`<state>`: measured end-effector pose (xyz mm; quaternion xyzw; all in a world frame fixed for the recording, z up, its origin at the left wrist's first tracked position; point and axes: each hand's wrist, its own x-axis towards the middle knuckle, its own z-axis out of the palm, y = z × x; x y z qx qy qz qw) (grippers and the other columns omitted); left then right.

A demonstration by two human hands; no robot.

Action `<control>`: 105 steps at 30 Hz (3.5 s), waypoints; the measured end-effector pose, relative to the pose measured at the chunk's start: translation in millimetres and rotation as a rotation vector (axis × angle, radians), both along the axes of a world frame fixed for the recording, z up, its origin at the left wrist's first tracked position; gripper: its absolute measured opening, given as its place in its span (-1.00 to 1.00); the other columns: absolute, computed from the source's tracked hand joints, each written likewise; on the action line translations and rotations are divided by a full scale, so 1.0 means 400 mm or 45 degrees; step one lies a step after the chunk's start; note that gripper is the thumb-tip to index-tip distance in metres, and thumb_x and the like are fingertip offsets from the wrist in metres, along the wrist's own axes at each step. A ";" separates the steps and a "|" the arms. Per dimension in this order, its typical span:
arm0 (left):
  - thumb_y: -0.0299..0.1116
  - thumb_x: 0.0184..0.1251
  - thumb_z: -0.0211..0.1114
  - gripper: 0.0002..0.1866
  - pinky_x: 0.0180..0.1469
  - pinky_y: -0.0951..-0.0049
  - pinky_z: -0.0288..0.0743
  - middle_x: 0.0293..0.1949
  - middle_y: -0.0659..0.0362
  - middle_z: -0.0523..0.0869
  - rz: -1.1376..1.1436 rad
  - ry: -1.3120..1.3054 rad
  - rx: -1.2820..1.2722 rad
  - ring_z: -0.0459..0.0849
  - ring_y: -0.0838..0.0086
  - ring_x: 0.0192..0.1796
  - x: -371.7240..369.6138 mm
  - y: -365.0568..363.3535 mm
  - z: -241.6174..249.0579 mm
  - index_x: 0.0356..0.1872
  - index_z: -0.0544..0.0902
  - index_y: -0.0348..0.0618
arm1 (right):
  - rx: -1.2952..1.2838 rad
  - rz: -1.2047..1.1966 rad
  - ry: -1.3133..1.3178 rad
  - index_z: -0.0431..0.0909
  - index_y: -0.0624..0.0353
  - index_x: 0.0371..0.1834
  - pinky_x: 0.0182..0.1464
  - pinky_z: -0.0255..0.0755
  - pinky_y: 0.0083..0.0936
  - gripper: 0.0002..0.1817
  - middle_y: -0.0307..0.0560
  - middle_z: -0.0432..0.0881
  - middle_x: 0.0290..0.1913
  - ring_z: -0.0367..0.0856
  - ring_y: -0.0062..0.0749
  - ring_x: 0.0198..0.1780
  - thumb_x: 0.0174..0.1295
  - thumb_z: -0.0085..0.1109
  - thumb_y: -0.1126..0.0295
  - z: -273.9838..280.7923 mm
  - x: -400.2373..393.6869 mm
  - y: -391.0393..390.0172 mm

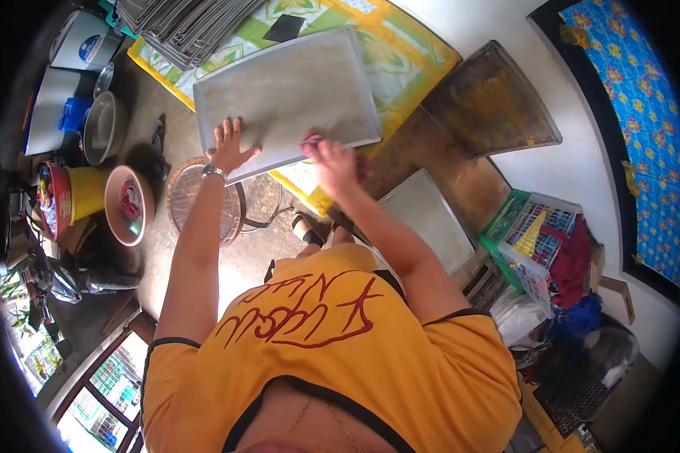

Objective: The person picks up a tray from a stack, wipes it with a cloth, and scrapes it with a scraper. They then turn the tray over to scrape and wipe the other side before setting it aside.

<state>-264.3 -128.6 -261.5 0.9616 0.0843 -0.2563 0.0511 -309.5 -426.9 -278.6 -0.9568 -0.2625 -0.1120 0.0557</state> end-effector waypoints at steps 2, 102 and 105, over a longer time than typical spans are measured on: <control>0.47 0.03 0.23 0.17 0.26 -0.62 -0.02 0.61 0.18 -0.25 0.006 0.007 0.001 -0.22 0.02 0.60 0.000 -0.003 0.005 0.57 -0.17 0.30 | -0.009 -0.130 0.081 0.53 -0.19 0.14 -0.22 0.30 -0.13 -0.59 -0.17 0.51 -0.15 0.49 -0.20 -0.14 0.18 0.05 0.33 0.043 0.025 -0.141; 0.39 0.01 0.29 0.19 0.28 -0.69 -0.26 0.61 0.26 -0.18 0.124 -0.079 -0.145 -0.21 0.17 0.62 -0.015 -0.007 0.032 0.58 -0.13 0.15 | 0.107 -0.518 0.459 0.66 -0.29 0.07 0.17 0.43 -0.11 -0.57 -0.14 0.55 0.17 0.47 -0.08 0.23 0.13 0.23 -0.06 0.112 0.864 0.036; 0.38 0.02 0.30 0.19 0.27 -0.69 -0.27 0.61 0.26 -0.19 0.119 -0.091 -0.151 -0.23 0.18 0.62 -0.016 -0.006 0.029 0.58 -0.14 0.15 | 0.057 -0.546 0.648 0.70 -0.15 0.00 0.01 0.50 -0.24 -0.58 -0.10 0.67 0.01 0.64 -0.19 0.01 0.06 0.30 0.02 0.128 0.900 0.059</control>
